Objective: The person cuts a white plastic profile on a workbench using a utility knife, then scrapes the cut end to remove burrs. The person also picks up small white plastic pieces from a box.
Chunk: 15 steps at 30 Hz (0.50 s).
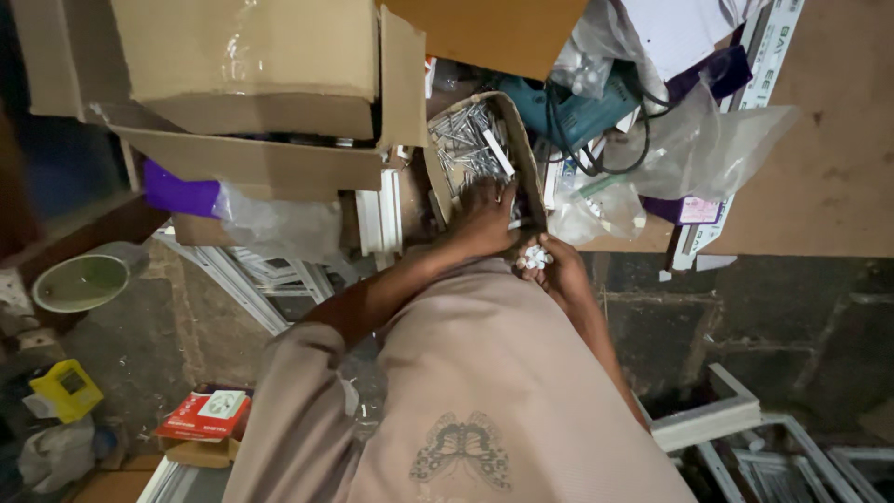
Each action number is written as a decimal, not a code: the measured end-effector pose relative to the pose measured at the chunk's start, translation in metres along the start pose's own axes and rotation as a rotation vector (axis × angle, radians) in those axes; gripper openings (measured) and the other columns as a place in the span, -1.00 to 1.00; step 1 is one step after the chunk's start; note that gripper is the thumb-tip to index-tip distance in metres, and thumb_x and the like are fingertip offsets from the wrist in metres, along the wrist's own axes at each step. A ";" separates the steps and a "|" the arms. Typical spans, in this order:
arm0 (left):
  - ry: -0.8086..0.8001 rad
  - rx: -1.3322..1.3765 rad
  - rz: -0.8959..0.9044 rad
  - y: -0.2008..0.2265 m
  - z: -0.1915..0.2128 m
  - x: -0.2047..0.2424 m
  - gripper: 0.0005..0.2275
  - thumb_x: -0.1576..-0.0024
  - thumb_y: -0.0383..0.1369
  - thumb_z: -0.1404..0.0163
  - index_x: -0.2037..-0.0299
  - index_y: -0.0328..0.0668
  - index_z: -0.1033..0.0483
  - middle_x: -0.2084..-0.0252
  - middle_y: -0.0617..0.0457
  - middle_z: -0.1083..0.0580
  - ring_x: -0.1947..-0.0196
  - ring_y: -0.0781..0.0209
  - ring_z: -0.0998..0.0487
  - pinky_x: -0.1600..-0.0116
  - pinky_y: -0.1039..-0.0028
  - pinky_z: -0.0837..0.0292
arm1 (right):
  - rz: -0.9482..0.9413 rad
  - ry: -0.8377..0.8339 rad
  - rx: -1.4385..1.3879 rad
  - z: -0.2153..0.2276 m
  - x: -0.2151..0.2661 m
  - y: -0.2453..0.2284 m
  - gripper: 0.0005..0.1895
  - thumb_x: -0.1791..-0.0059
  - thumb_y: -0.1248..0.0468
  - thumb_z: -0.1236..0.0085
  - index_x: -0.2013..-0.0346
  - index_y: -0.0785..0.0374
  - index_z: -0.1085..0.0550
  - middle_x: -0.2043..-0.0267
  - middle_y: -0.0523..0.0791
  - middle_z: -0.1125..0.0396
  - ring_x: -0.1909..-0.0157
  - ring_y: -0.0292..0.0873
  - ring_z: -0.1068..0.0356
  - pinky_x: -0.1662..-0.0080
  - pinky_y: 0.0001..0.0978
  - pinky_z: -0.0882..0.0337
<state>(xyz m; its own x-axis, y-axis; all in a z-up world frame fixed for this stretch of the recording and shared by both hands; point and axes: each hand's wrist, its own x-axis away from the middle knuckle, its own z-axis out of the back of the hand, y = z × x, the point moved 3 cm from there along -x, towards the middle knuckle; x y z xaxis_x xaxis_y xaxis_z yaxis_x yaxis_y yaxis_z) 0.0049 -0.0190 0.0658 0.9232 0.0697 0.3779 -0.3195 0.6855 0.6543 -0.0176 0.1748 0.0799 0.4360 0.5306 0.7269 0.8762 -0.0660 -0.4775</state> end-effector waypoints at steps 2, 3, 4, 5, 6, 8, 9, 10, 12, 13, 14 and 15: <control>0.292 0.395 -0.222 -0.004 0.010 0.000 -0.42 0.00 -0.22 -0.24 -0.20 -0.32 -0.35 -0.12 -0.33 -0.46 -0.09 -0.26 -0.47 -0.10 0.04 -0.37 | -0.008 0.013 0.004 -0.002 -0.005 0.000 -0.74 -0.16 0.18 0.04 0.15 0.36 -0.43 0.29 0.03 -0.43 0.34 -0.08 -0.45 0.33 -0.30 -0.45; 0.282 0.448 -0.117 -0.012 0.007 -0.001 -0.52 -0.03 -0.25 -0.22 -0.13 -0.25 -0.41 -0.02 -0.22 -0.51 0.01 -0.15 -0.53 -0.03 0.12 -0.43 | -0.014 0.027 0.002 -0.002 -0.004 0.002 -0.74 -0.16 0.18 0.04 0.15 0.35 -0.43 0.29 0.02 -0.43 0.33 -0.07 -0.46 0.33 -0.28 -0.46; 0.270 0.500 -0.010 -0.021 0.004 -0.003 -0.62 -0.06 -0.28 -0.20 -0.06 -0.19 -0.47 0.08 -0.12 -0.56 0.12 -0.04 -0.58 0.04 0.21 -0.48 | -0.015 0.028 0.007 -0.001 -0.005 0.003 -0.74 -0.15 0.17 0.04 0.15 0.35 -0.43 0.29 0.02 -0.43 0.33 -0.06 -0.46 0.33 -0.27 -0.46; 0.255 0.553 0.096 -0.027 -0.001 -0.006 -0.72 -0.09 -0.30 -0.18 0.00 -0.12 -0.53 0.19 -0.01 -0.62 0.23 0.07 -0.64 0.11 0.29 -0.52 | -0.017 0.033 0.013 0.000 -0.004 0.002 -0.74 -0.15 0.17 0.04 0.15 0.35 -0.43 0.30 0.02 -0.43 0.33 -0.06 -0.46 0.32 -0.26 -0.47; 0.317 0.535 0.061 -0.033 0.000 -0.009 -0.79 -0.10 -0.32 -0.16 0.08 -0.10 -0.55 0.24 0.00 -0.62 0.28 0.10 -0.65 0.15 0.30 -0.53 | -0.018 0.038 0.019 0.002 -0.004 0.002 -0.74 -0.14 0.17 0.04 0.15 0.35 -0.44 0.30 0.02 -0.43 0.33 -0.05 -0.47 0.32 -0.25 -0.47; 0.440 0.503 -0.001 -0.046 0.007 -0.012 -0.94 -0.12 -0.37 -0.12 0.25 -0.05 -0.59 0.35 0.02 -0.62 0.39 0.15 -0.68 0.23 0.33 -0.55 | -0.018 0.058 0.019 0.006 -0.001 0.003 -0.75 -0.13 0.17 0.03 0.15 0.34 -0.43 0.30 0.02 -0.43 0.33 -0.03 -0.48 0.32 -0.22 -0.48; 0.457 0.474 -0.028 -0.052 0.012 -0.017 -0.94 -0.12 -0.38 -0.12 0.24 -0.08 -0.58 0.36 0.00 -0.61 0.40 0.11 -0.67 0.25 0.30 -0.54 | -0.016 0.065 0.020 0.007 -0.002 0.003 -0.75 -0.12 0.17 0.02 0.15 0.34 -0.43 0.30 0.03 -0.44 0.33 -0.02 -0.48 0.32 -0.20 -0.49; 0.474 0.446 -0.056 -0.058 0.019 -0.022 -0.93 -0.12 -0.38 -0.11 0.23 -0.11 -0.58 0.38 -0.03 -0.60 0.41 0.07 -0.66 0.27 0.28 -0.53 | -0.014 0.065 0.020 0.007 -0.003 0.003 -0.75 -0.13 0.17 0.02 0.15 0.34 -0.43 0.30 0.03 -0.44 0.32 -0.02 -0.48 0.32 -0.21 -0.49; 0.383 0.281 -0.084 -0.065 0.026 -0.030 -0.90 -0.13 -0.38 -0.10 0.21 -0.17 -0.58 0.35 -0.09 -0.59 0.35 -0.03 -0.64 0.22 0.21 -0.51 | -0.011 0.060 0.027 0.007 -0.001 0.003 -0.75 -0.14 0.17 0.01 0.14 0.35 -0.43 0.30 0.04 -0.43 0.32 -0.02 -0.48 0.31 -0.21 -0.48; 0.277 0.144 -0.086 -0.068 0.027 -0.035 -0.88 -0.14 -0.38 -0.10 0.19 -0.21 -0.57 0.31 -0.14 -0.59 0.27 -0.08 -0.63 0.14 0.17 -0.50 | -0.009 0.054 0.027 0.007 -0.001 0.003 -0.75 -0.13 0.17 0.01 0.15 0.35 -0.43 0.29 0.04 -0.44 0.32 -0.02 -0.48 0.31 -0.22 -0.48; 0.169 0.007 -0.087 -0.069 0.025 -0.037 -0.87 -0.15 -0.37 -0.10 0.17 -0.24 -0.57 0.27 -0.18 -0.58 0.20 -0.13 -0.62 0.07 0.13 -0.49 | -0.008 0.047 0.027 0.006 0.000 0.003 -0.75 -0.13 0.17 0.01 0.15 0.34 -0.42 0.29 0.04 -0.44 0.32 -0.02 -0.48 0.31 -0.22 -0.48; 0.155 -0.158 -0.113 -0.068 0.023 -0.037 -0.82 -0.07 -0.39 -0.08 0.15 -0.25 -0.57 0.21 -0.18 -0.57 0.13 -0.14 -0.58 0.06 0.08 -0.47 | -0.003 0.038 0.027 0.005 0.000 0.002 -0.75 -0.13 0.17 0.01 0.16 0.34 -0.42 0.29 0.03 -0.44 0.32 -0.02 -0.48 0.32 -0.22 -0.48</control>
<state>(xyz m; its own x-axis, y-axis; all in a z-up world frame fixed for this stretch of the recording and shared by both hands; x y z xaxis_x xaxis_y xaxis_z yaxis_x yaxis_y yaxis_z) -0.0131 -0.0849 0.0227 0.9769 0.0878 0.1949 -0.1858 0.7995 0.5712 -0.0171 0.1791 0.0764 0.4412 0.4980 0.7466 0.8720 -0.0412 -0.4878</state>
